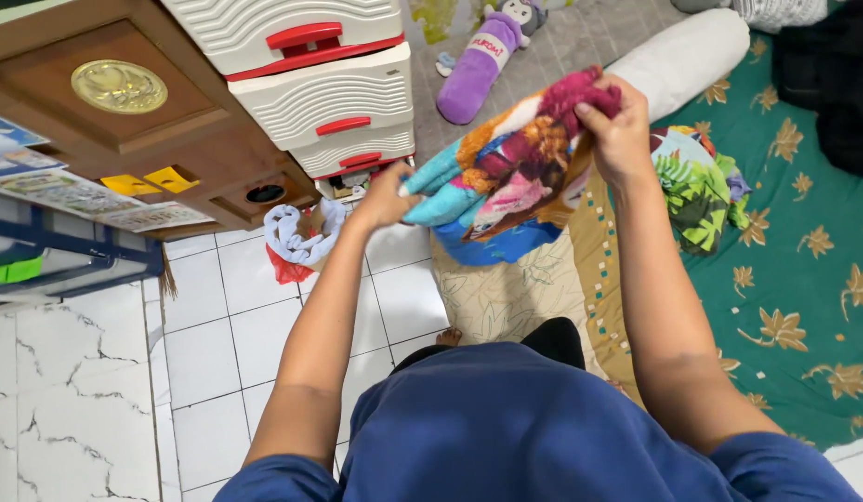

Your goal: The person folds a tan garment and a stack of black clothes, places the folded clothes into a wardrobe shelf, then carries a small Hello Kitty board table with a cup, tissue packs and other items aside, and folds colorful towels and blankets on the bed.

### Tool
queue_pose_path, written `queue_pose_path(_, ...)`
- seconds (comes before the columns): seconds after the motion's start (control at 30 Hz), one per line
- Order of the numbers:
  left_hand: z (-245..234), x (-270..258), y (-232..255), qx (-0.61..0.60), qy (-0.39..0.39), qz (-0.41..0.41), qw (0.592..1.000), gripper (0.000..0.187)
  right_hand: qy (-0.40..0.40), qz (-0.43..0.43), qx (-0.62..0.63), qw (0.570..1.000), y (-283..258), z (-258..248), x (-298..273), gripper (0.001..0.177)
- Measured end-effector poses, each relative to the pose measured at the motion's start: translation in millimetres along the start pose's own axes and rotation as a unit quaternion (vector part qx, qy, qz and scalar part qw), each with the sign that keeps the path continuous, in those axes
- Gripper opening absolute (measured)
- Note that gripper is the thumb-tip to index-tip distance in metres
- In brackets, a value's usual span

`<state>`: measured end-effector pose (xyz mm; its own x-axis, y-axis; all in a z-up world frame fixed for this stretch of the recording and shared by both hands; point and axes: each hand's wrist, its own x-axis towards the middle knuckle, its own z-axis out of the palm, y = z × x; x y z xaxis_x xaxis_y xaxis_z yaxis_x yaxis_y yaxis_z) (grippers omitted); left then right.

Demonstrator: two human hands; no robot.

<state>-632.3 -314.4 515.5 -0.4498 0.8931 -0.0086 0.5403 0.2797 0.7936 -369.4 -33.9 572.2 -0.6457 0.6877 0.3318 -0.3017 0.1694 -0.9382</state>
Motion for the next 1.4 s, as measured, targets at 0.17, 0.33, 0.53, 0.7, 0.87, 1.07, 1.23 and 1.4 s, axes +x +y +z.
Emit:
queue_pose_path(0.17,-62.0,28.8,15.7,0.074,-0.057,-0.032,0.995,0.033,0.022,0.005,-0.036,0.999,2.6,-29.6,-18.2,0.013)
queue_pose_path(0.33,-105.6,53.7,60.5,0.077,-0.17,0.046,0.981,0.032,-0.002,-0.009,0.027,1.0,-26.0,-53.3,-13.2,0.01)
queue_pose_path(0.53,-160.6,107.6,76.7,-0.453,-0.234,0.153,0.847,0.068,-0.017,-0.092,-0.046,0.995,-81.6,-113.3,46.7,0.03)
queue_pose_path(0.7,-53.2,83.5,10.1,-0.623,-0.279,-0.1,0.724,0.134,0.106,0.086,-0.181,0.974,36.9,-130.9,5.6,0.047)
queue_pose_path(0.87,98.2,-57.1,-70.7,-0.637,-0.291,-0.221,0.679,0.086,0.154,0.443,-0.039,0.882,159.2,-93.0,-163.7,0.066)
queue_pose_path(1.07,98.2,-51.7,-90.6,-0.454,-0.239,-0.253,0.82,0.05,0.106,0.479,0.363,0.793,159.8,-64.1,-196.3,0.089)
queue_pose_path(1.23,32.5,-3.6,-58.5,-0.407,-0.128,-0.129,0.895,0.049,0.099,0.395,0.19,0.893,98.7,-37.9,-121.0,0.06)
queue_pose_path(1.4,-29.1,23.3,-34.6,-0.331,-0.01,0.009,0.943,0.046,0.015,0.266,-0.037,0.963,34.6,11.5,-50.2,0.061)
